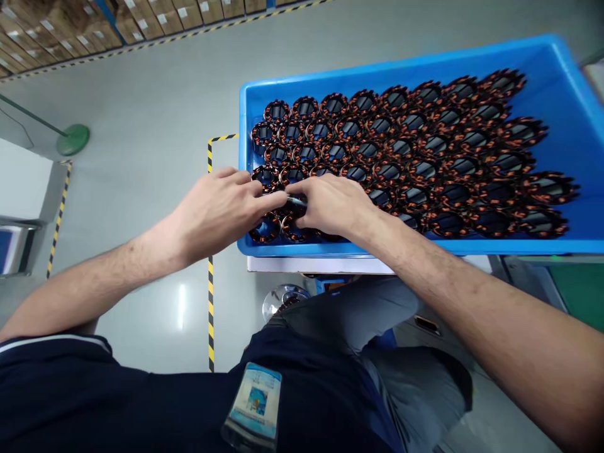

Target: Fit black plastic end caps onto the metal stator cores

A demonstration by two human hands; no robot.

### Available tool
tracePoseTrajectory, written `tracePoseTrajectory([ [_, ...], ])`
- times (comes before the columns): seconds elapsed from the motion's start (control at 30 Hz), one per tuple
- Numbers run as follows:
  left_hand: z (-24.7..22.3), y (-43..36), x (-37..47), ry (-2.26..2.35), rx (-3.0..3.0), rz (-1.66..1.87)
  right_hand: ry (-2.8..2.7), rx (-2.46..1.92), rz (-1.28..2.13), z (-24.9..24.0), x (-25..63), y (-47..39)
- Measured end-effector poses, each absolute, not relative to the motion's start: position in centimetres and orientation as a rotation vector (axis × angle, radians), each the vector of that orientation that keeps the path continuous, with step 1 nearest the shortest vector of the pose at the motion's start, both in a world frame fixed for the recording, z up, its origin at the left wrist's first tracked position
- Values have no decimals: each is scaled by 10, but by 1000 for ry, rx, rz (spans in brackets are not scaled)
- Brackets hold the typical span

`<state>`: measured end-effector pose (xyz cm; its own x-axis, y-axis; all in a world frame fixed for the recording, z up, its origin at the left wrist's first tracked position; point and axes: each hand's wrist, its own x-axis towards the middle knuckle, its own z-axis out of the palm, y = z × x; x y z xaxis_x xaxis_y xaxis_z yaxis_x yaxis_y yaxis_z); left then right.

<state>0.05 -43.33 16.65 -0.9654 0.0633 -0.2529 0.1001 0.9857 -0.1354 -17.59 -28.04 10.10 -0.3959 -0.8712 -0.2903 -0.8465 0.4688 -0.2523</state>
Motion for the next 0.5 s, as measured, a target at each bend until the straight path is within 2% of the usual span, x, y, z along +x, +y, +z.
tracePoseTrajectory([
  [0.23, 164, -427, -20, 2769, 435, -388, 2339, -1443, -91, 105, -175, -283],
  [0.5, 169, -401, -54, 2621, 430, -422, 2355, -1469, -88, 107, -174, -283],
])
